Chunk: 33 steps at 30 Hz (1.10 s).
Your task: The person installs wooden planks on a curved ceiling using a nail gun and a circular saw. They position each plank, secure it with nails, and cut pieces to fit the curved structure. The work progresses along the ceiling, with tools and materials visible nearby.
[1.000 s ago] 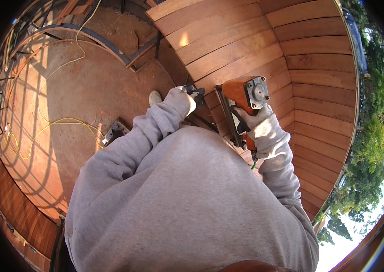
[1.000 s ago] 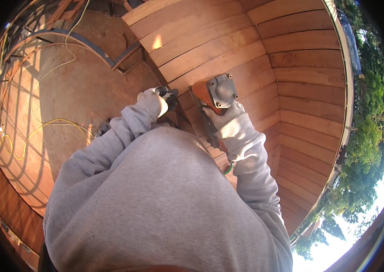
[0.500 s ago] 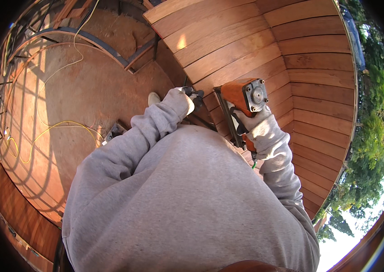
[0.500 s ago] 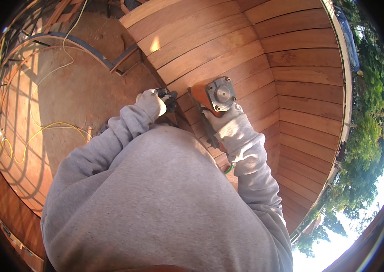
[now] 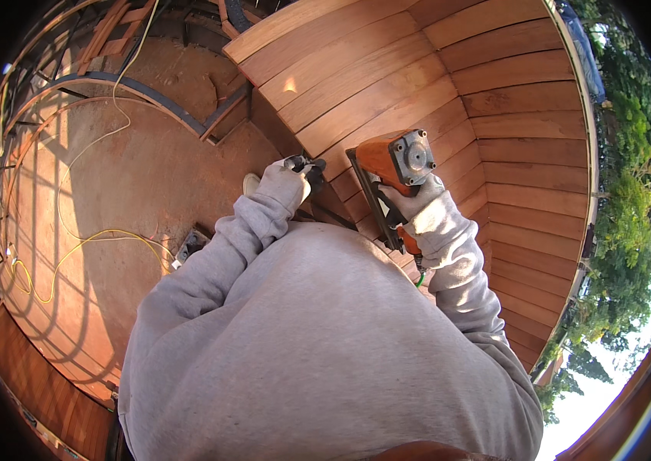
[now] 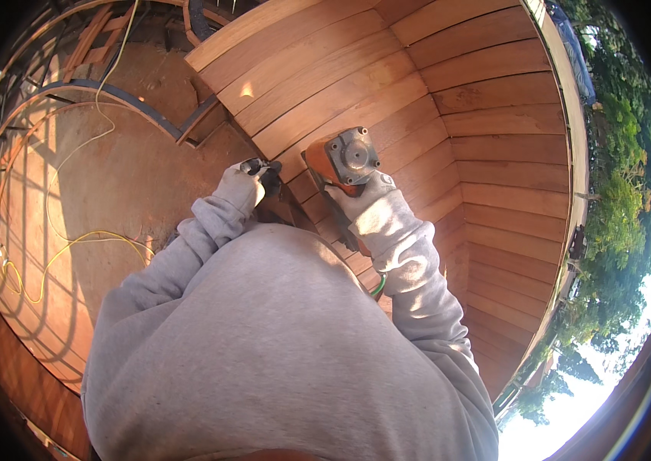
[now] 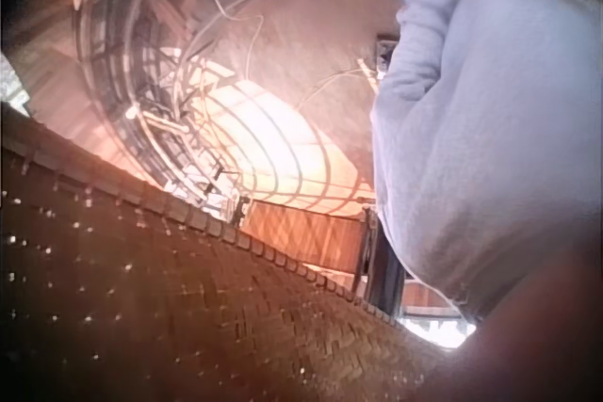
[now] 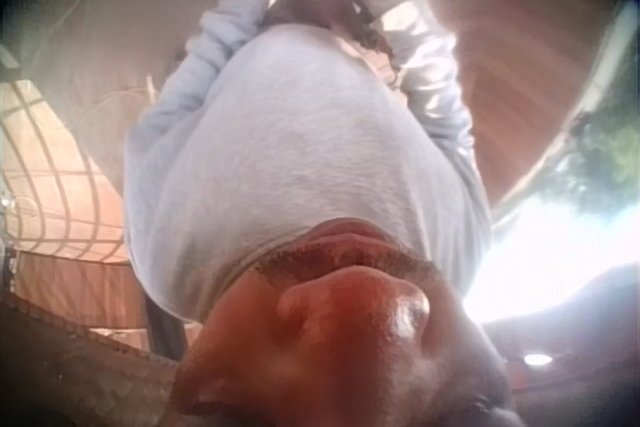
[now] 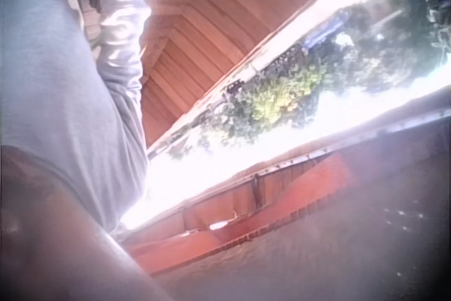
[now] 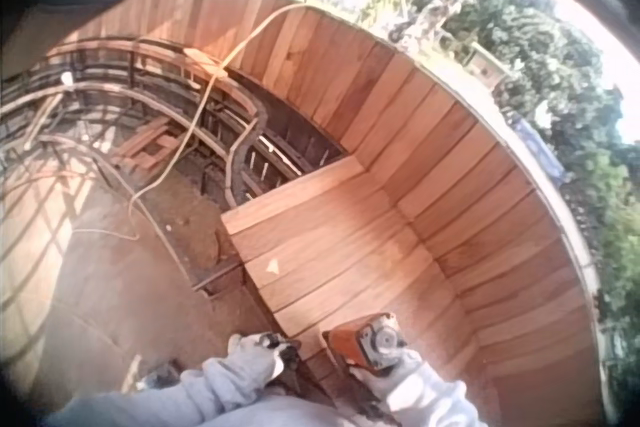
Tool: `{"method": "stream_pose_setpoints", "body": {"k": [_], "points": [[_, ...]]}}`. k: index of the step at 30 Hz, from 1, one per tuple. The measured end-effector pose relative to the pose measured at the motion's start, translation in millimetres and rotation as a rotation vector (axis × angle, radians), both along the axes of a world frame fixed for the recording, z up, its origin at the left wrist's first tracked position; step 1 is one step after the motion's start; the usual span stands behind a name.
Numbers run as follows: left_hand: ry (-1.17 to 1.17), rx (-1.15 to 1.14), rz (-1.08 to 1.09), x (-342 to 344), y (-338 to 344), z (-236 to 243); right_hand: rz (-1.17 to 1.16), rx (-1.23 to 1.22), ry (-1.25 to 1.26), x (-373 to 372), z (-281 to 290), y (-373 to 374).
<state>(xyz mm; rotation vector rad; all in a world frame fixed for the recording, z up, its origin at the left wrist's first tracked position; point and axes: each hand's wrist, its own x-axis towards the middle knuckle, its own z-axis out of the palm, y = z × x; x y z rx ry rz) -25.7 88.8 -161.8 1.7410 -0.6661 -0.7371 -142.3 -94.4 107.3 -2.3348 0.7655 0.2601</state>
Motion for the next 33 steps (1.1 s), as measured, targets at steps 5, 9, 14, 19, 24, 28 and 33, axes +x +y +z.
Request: {"method": "stream_pose_setpoints", "body": {"k": [5, 9, 14, 19, 24, 28, 33], "points": [[0.151, 0.310, -0.023, 18, -1, 112, -0.085, -0.008, 0.079, 3, 3, 3], [0.068, 0.098, -0.002, 4, -1, 23, -0.083, 0.032, 0.138, 18, 12, 8], [0.242, 0.221, 0.060, 4, -5, 33, -0.040, 0.049, 0.114, 18, 4, 4], [0.392, 0.259, 0.108, 5, -8, 44, -0.038, 0.043, 0.133, 20, 2, 2], [0.421, 0.147, 0.040, 15, 0, 56, -0.055, 0.013, 0.151, 20, 7, 5], [0.589, -0.118, 0.151, 33, 8, 79, -0.093, 0.056, 0.056, 20, 16, 10], [0.371, 0.163, 0.117, 41, 2, 111, -0.162, 0.070, 0.036, 21, 14, 5]]}}
